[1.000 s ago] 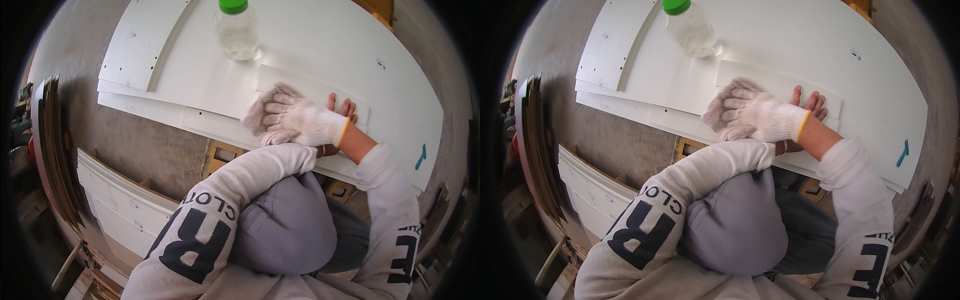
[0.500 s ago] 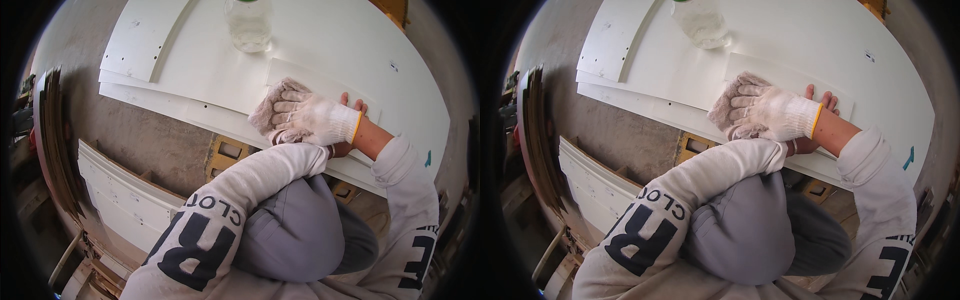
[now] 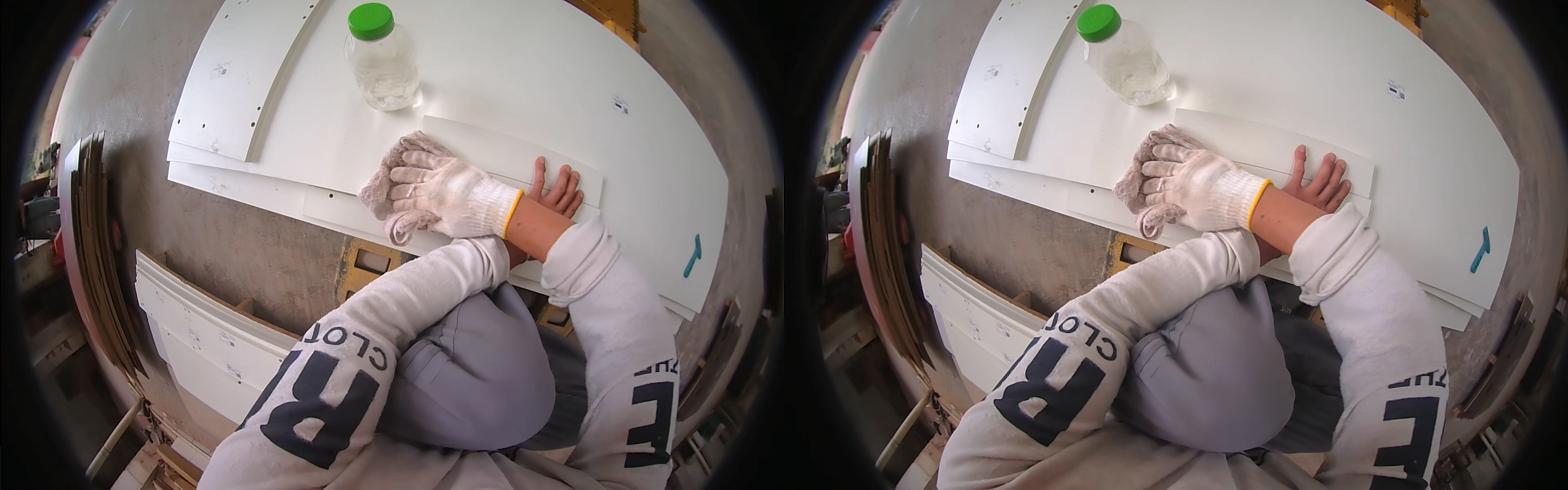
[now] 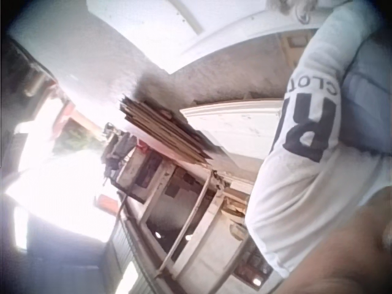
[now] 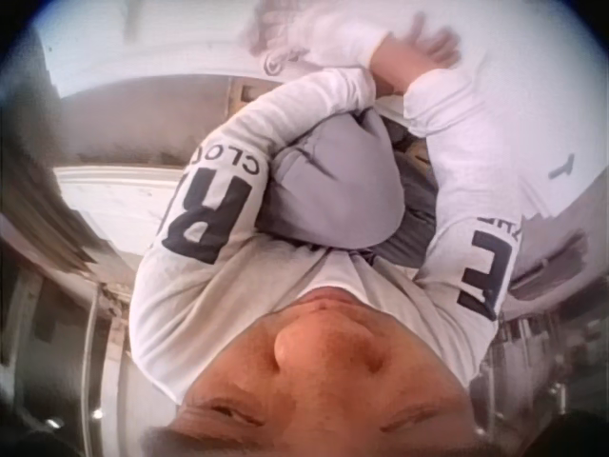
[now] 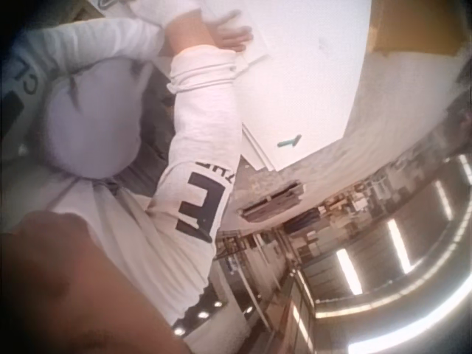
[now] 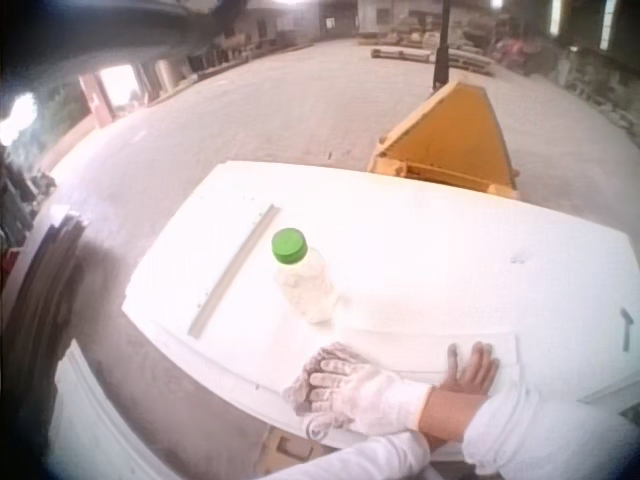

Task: The person scrapes labels off white panels using a scraper and then wipes them with a cloth. They handle each panel individually, scraping and wiping the surfaces before stacking them.

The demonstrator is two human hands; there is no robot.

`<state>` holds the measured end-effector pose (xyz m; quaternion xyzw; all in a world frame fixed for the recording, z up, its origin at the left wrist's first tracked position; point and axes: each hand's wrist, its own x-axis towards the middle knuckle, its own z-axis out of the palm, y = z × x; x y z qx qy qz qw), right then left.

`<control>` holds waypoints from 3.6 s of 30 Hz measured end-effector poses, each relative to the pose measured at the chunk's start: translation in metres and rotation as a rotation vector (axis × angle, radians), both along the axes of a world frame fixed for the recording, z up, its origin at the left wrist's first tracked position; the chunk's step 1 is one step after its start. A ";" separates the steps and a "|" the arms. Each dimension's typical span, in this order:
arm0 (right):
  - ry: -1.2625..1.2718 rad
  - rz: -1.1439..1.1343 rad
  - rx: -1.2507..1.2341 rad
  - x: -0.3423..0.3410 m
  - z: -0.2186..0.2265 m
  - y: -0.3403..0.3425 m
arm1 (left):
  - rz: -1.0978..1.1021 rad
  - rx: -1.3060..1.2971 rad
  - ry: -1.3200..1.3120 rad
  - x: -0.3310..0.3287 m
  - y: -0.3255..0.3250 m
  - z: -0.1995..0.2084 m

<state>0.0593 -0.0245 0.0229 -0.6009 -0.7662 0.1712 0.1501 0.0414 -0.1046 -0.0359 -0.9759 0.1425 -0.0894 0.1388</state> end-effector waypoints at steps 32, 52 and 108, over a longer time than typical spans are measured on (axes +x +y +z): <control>-0.066 -1.123 -0.015 -0.020 -0.005 -0.118 | 0.133 -0.834 0.302 -0.092 0.246 0.025; -0.199 -1.105 0.072 -0.038 0.003 -0.100 | 0.138 -0.779 0.336 -0.093 0.247 0.023; -0.422 -1.476 -0.210 -0.068 -0.019 -0.229 | 0.058 -0.689 0.407 -0.085 0.248 0.023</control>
